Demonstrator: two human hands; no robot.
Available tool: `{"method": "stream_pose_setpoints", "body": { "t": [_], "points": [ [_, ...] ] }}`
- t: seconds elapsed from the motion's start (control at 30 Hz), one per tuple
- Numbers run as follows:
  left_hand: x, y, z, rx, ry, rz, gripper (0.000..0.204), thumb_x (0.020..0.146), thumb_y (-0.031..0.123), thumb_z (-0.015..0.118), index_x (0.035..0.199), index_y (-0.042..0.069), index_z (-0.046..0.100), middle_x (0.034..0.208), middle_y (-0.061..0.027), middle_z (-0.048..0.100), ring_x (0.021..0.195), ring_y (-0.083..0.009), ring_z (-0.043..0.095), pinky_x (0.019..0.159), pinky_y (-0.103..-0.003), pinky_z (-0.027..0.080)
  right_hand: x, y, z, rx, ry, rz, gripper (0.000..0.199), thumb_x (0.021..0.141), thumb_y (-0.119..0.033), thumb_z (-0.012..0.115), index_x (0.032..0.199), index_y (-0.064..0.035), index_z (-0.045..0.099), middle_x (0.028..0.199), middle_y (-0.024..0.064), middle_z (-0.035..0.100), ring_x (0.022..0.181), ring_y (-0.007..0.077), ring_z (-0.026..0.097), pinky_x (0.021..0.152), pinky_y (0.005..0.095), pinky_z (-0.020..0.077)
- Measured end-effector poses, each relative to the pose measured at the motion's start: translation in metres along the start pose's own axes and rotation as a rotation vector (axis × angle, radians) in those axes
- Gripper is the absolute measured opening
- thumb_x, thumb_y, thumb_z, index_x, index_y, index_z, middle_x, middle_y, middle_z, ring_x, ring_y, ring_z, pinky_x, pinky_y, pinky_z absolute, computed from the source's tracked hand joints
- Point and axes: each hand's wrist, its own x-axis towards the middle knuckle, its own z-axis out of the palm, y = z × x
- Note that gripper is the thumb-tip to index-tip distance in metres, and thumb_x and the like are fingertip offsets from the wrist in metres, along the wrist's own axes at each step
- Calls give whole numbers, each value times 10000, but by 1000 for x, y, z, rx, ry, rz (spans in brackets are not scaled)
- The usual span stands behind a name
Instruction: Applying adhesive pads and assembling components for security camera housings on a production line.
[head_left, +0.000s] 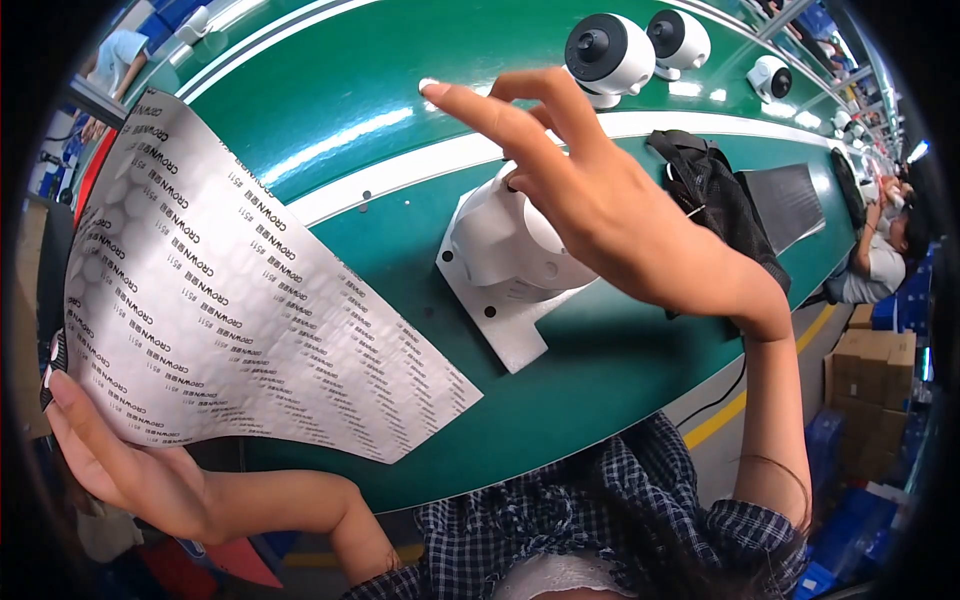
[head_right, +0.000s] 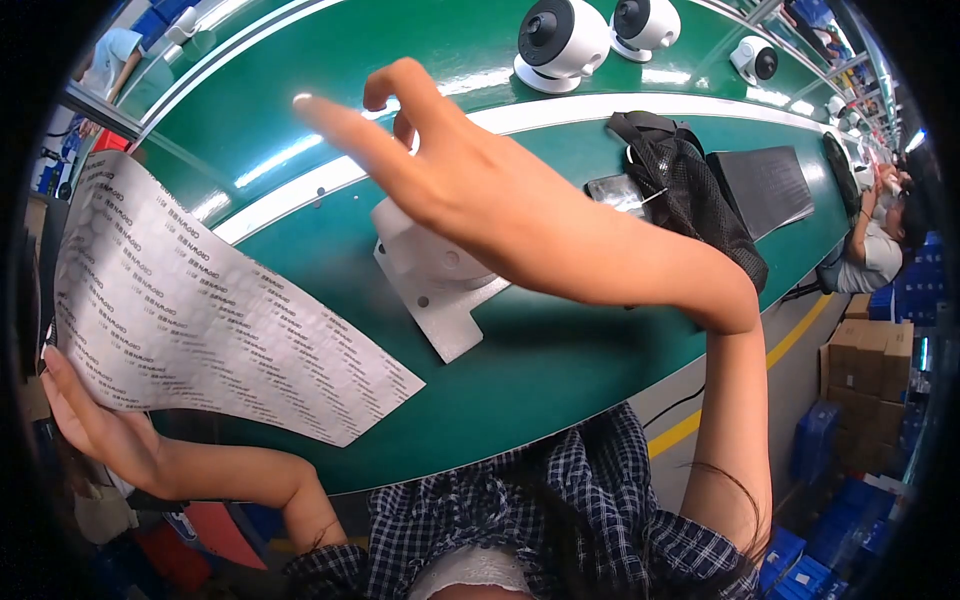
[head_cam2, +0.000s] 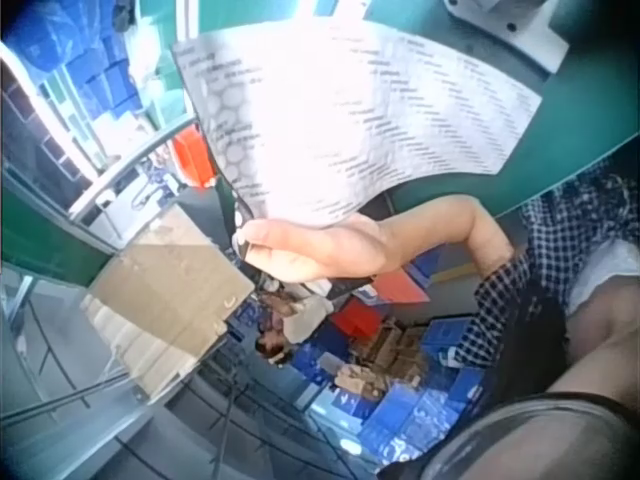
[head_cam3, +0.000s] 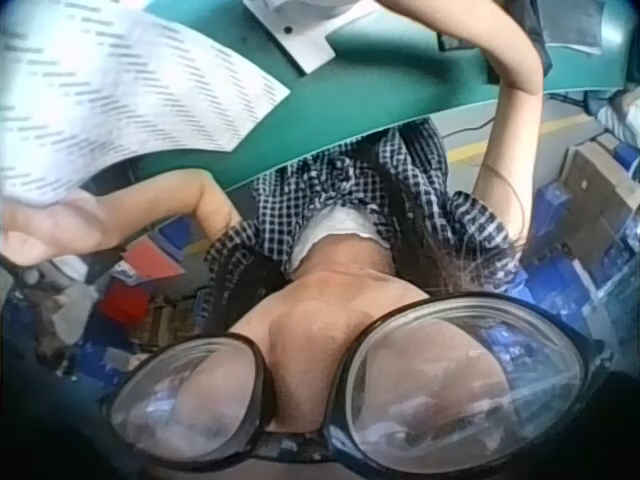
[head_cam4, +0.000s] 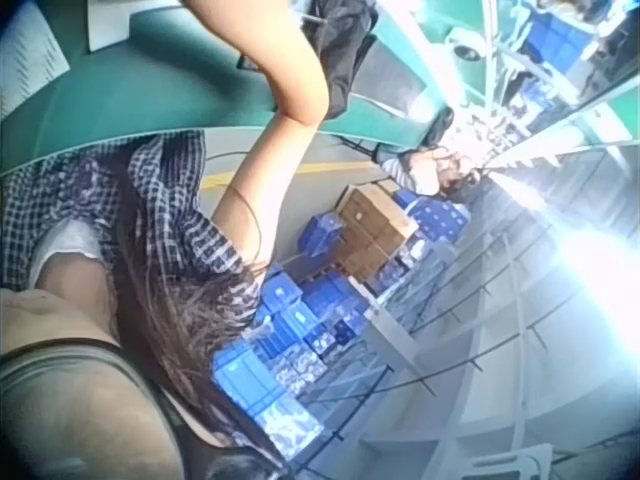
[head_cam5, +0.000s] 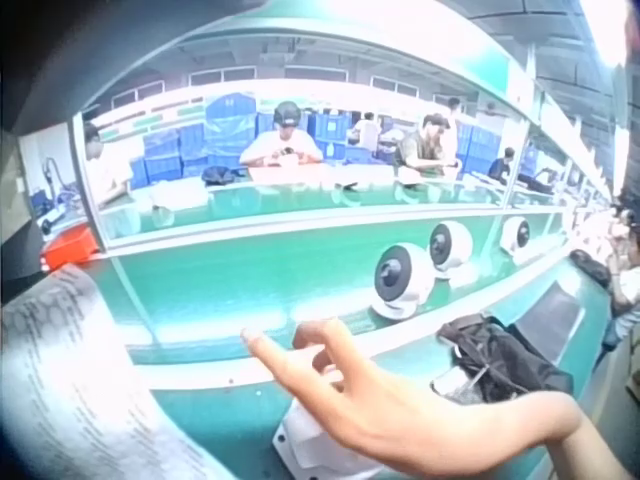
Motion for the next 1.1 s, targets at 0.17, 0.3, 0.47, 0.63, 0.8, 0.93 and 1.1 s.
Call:
{"method": "stream_pose_setpoints", "body": {
  "t": [0.17,0.3,0.47,0.63,0.8,0.93,1.1],
  "points": [
    [-2,1,4,15,35,33,368,931,286,545,1126,-26,520,1093,-158,601,940,-204,613,822,-295,485,-8,-12,23,-180,147,-45,731,705,71,549,1382,-130,362,1143,225,421,845,304,573,619,307,544],
    [-7,4,10,47,93,39,370,927,290,556,1121,-24,528,1091,-147,607,924,-195,615,813,-286,482,-13,-19,42,-388,245,-192,587,776,-147,550,1341,-125,388,1167,208,492,954,288,539,712,363,543],
    [-9,7,12,64,123,40,363,926,294,559,1104,-21,537,1090,-140,610,924,-191,615,809,-285,482,-23,-24,45,-452,111,-263,582,816,-209,518,1367,-173,336,1217,162,475,1030,308,509,831,493,481],
    [-6,5,22,-21,92,-13,365,913,259,581,1086,-61,551,1061,-130,592,952,-168,565,859,-258,429,-33,-16,32,-81,30,-177,582,822,-130,515,1379,-171,352,1235,177,465,1035,326,522,890,521,444],
    [-6,5,-3,69,94,-14,370,928,278,558,1117,-39,530,1099,-149,599,960,-202,595,846,-298,465,-23,8,-8,211,218,56,640,714,153,614,1297,-27,419,1184,128,542,870,187,609,849,325,445],
    [-6,3,6,35,93,-5,395,926,268,563,1152,-53,517,1140,-161,578,1004,-202,575,878,-298,447,-28,31,-19,344,161,218,598,785,138,557,1330,-50,399,1071,95,544,835,130,572,838,300,460],
    [-3,1,8,8,75,-10,410,920,258,574,1164,-64,510,1161,-162,567,1021,-203,567,889,-299,440,-32,45,-19,352,109,197,646,716,132,571,1300,-82,393,979,100,545,782,176,621,717,316,499]
  ]
}}
